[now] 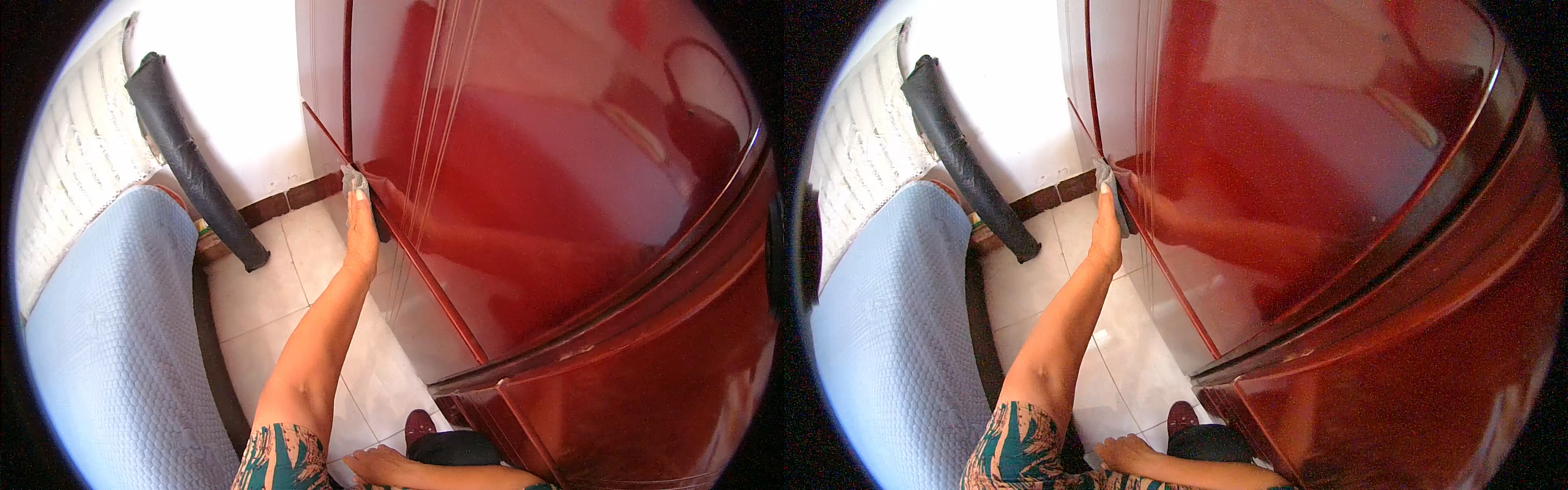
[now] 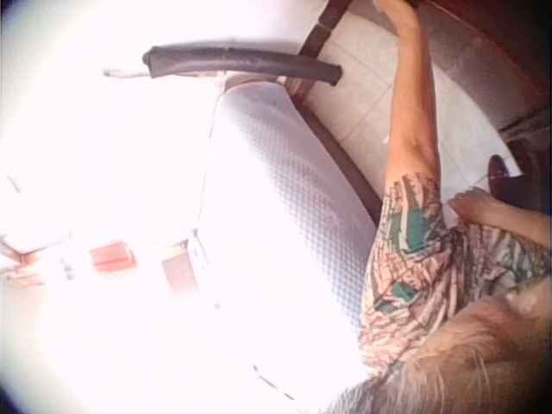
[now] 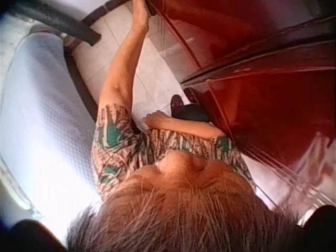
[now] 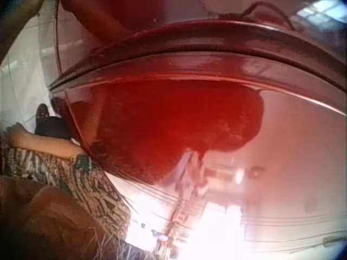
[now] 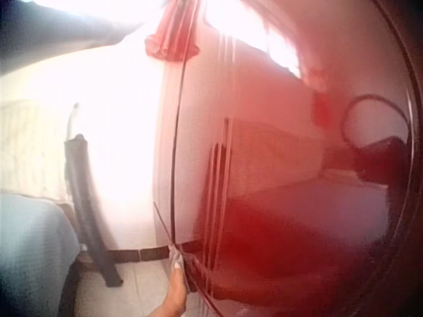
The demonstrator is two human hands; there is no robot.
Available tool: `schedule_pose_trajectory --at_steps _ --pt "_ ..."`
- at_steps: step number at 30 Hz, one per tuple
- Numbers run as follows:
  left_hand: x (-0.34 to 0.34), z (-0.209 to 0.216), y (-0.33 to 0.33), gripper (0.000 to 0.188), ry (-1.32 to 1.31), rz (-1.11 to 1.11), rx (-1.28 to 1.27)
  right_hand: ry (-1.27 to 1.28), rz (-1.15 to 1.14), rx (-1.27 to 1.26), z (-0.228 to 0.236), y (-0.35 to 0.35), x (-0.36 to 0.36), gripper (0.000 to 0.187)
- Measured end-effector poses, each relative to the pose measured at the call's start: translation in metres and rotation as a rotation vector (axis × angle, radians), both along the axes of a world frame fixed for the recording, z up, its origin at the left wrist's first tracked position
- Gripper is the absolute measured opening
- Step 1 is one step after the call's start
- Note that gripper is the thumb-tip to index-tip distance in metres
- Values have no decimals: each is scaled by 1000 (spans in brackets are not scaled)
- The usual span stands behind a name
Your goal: The person wipes the exterior surfaces and doors of a red cabinet using a cloth.
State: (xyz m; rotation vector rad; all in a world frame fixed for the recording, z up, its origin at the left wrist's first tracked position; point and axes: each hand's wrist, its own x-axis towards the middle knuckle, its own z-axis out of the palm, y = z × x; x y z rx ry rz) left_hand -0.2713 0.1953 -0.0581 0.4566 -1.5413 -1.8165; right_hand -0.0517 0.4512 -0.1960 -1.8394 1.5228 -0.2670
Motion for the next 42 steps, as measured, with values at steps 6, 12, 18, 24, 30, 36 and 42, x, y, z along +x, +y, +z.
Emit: schedule_pose_trajectory --at_steps 6,12,18,24,30,36,42 --pt "25 -40 89 64 1 115 -343 -14 -45 144 2 -7 -3 34" --pt "120 -83 229 83 -5 -109 -507 -263 -223 83 -5 7 -2 39" --pt "98 -88 204 80 -125 -32 -278 -282 -275 -11 18 8 1 40" --pt "31 -76 114 78 -143 107 -39 -79 -69 234 43 -6 -13 27" --pt "29 -135 108 82 -172 5 298 -66 -120 216 46 -7 -15 27" --pt "58 -179 139 83 -245 -225 791 -74 13 307 31 -5 -16 33" --pt "69 -87 173 77 -187 8 -56 -241 -221 169 10 4 -5 40"
